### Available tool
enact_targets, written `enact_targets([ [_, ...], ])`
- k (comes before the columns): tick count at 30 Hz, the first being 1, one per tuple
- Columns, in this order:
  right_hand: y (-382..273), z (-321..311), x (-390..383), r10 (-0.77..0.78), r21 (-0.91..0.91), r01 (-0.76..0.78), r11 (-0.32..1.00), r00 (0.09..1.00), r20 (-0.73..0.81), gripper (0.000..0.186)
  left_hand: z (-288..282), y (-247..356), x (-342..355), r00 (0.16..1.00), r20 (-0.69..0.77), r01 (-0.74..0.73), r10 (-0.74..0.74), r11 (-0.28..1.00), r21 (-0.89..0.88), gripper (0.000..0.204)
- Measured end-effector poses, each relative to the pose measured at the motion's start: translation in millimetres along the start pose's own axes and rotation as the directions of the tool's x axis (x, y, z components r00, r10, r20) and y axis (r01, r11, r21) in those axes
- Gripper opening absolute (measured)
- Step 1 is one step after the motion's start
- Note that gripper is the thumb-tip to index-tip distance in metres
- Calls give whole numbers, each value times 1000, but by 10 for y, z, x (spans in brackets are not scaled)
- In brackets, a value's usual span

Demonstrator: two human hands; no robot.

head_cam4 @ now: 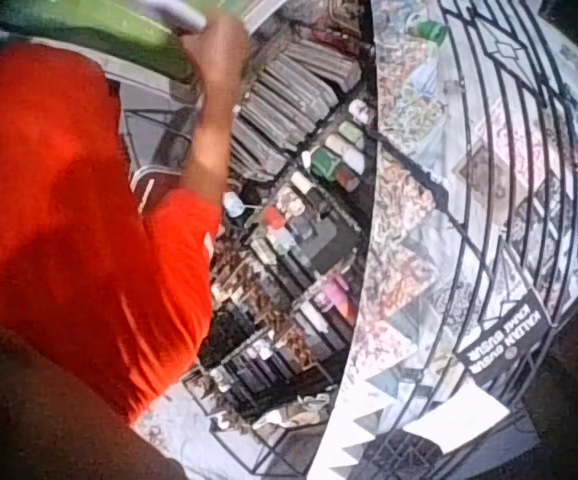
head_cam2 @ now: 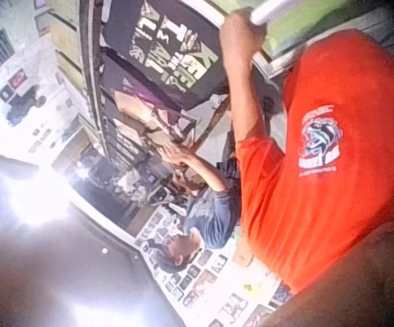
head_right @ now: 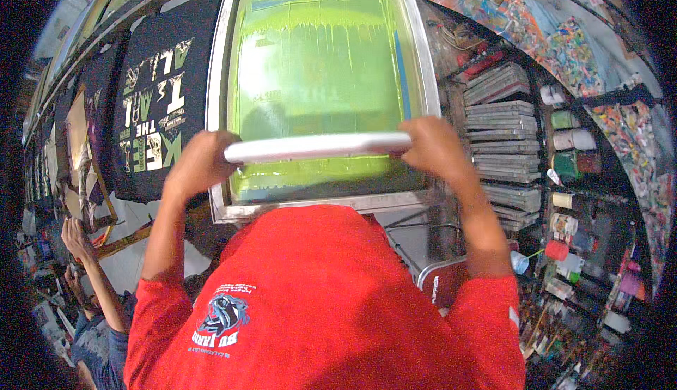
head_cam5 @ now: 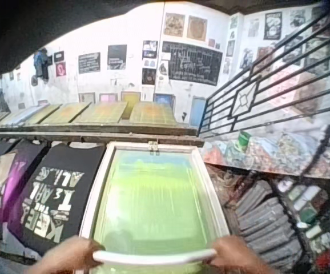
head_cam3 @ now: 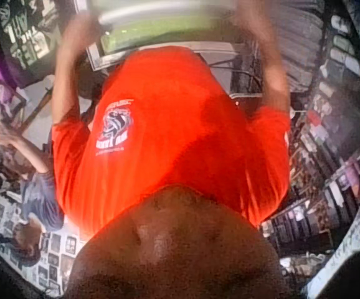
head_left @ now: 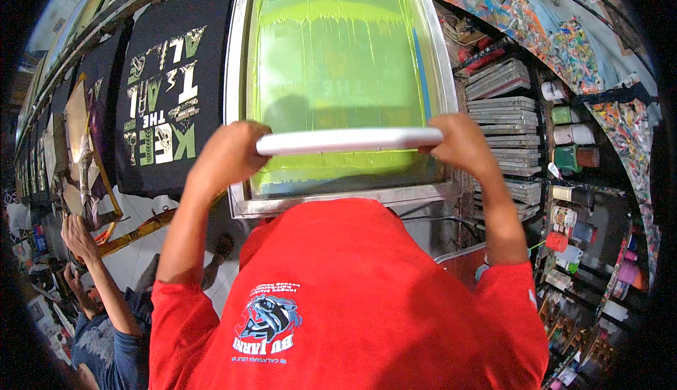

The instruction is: The person applies ink to black t-shirts using a screen-printing frame and a squeegee across multiple stations, then cleans the equipment by hand.

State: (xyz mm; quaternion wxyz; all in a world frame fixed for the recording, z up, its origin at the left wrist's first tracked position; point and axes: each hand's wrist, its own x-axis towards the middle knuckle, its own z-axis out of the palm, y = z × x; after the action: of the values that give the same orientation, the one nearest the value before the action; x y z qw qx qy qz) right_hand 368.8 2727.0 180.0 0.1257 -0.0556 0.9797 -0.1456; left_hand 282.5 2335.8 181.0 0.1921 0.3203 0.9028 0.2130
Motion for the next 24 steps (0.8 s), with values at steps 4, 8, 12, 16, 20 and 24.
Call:
enact_targets([
  [4, -28, 405, -236, 23, -91, -38, 995, 987, -160, 17, 320, 117, -249, 993, -97, 65, -61, 997, 42, 24],
  [8, -85, 590, -251, -24, -80, -7, 997, 921, -388, 26, 560, -4, -226, 937, -347, 47, 21, 982, 185, 33],
  [12, -185, 535, -512, -48, -103, -1, 995, 882, -469, 38, 575, 152, -466, 893, -444, 24, 71, 978, 205, 34],
  [16, -258, 559, -914, -35, -84, 6, 996, 938, -346, 45, 666, 339, -772, 944, -330, 22, 13, 995, 102, 40],
  [20, -191, 851, -976, 19, 15, -16, 1000, 969, -247, 45, 903, 284, -831, 945, -323, -10, 44, 994, 105, 41],
  [24, -153, 1085, -930, -65, -89, 29, 996, 897, -437, 47, 1121, 239, -849, 927, -371, 3, 55, 988, 154, 42],
])
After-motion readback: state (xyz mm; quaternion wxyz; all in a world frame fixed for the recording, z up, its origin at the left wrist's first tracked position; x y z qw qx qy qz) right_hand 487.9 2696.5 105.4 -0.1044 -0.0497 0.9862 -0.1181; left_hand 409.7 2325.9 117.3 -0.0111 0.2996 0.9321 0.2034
